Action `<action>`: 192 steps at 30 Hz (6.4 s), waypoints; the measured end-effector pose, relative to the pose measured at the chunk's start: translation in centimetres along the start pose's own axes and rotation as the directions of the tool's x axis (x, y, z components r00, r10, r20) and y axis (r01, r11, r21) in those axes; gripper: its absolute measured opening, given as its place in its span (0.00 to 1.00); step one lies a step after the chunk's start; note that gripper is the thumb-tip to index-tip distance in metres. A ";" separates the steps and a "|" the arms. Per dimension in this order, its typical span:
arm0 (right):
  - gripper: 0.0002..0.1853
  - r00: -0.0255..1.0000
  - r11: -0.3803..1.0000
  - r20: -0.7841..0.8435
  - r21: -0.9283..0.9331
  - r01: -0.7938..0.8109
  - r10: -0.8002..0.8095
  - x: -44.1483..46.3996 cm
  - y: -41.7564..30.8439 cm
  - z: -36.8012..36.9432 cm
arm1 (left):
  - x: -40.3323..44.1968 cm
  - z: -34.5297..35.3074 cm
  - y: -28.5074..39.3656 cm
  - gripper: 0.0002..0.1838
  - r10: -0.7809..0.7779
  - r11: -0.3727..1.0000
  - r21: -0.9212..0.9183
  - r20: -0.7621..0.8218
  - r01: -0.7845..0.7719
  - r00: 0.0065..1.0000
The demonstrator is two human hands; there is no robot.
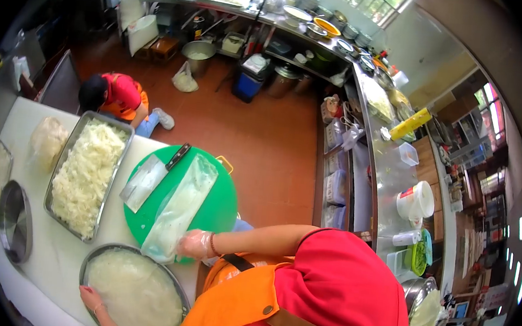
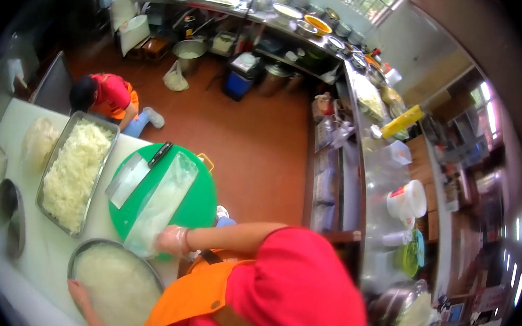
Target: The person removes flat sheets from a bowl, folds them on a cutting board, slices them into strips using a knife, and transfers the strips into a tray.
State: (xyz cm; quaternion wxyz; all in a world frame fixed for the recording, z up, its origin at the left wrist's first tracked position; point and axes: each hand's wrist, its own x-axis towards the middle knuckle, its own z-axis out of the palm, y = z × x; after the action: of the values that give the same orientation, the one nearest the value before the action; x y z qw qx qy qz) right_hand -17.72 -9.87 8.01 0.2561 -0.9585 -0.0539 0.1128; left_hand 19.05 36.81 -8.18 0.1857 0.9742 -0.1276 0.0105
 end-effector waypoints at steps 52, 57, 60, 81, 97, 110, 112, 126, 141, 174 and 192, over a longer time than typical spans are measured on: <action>0.13 0.958 0.968 0.160 -0.037 0.248 -0.239 0.9 0.3 2.1 | 3.5 -2.7 14.7 0.06 -0.042 0.987 0.162 0.377 -0.021 0.925; 0.12 0.951 0.957 0.145 -0.054 0.285 -0.274 0.9 0.9 2.5 | 2.0 -2.2 14.6 0.06 0.198 0.954 0.194 0.161 -0.228 0.967; 0.11 0.952 0.960 0.152 -0.043 0.276 -0.267 1.2 0.6 2.0 | 1.0 -2.4 14.8 0.07 0.368 0.892 0.267 0.042 -0.365 0.929; 0.26 0.961 0.985 0.216 0.054 0.166 -0.174 18.1 -9.1 10.9 | -22.0 -4.9 20.4 0.08 0.400 0.916 -0.055 0.033 -0.398 0.916; 0.02 0.975 0.921 0.027 0.337 0.197 -0.218 10.8 -5.0 12.0 | -22.0 -12.7 12.3 0.03 0.534 0.810 0.169 0.183 -0.561 0.826; 0.04 0.634 0.870 0.605 0.416 0.265 -0.482 7.8 -3.0 10.0 | -35.3 -7.7 15.5 0.05 0.326 0.945 -0.023 0.187 -0.328 0.927; 0.07 0.698 0.879 0.577 0.077 0.470 -0.424 10.0 -3.9 8.6 | -34.3 -8.5 17.5 0.07 0.320 0.946 -0.106 0.157 -0.306 0.934; 0.16 0.966 0.945 0.239 -0.280 0.171 -0.104 17.4 -7.1 6.3 | -23.6 -9.5 11.3 0.17 -0.157 0.956 0.268 0.142 0.115 0.977; 0.26 0.711 0.473 0.446 0.862 -0.179 -0.544 9.9 -10.3 4.1 | -28.0 -14.3 13.9 0.11 -0.207 0.864 -0.444 0.117 0.237 0.971; 0.16 0.830 0.842 -0.166 0.004 -0.539 0.533 3.2 25.2 -15.9 | -10.2 2.6 39.8 0.16 0.483 0.849 -0.319 0.146 -0.421 0.864; 0.11 0.988 0.945 -0.073 -0.291 -0.150 0.134 5.7 14.1 -14.8 | -7.8 -5.6 45.0 0.28 0.688 0.720 -0.066 -0.060 -0.690 0.723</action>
State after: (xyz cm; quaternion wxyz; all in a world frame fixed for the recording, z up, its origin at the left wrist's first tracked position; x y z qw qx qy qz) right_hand -7.95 -28.23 12.28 0.1026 -0.9900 0.0059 0.0966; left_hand 0.27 0.36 12.71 0.2112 0.8481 -0.4778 0.0888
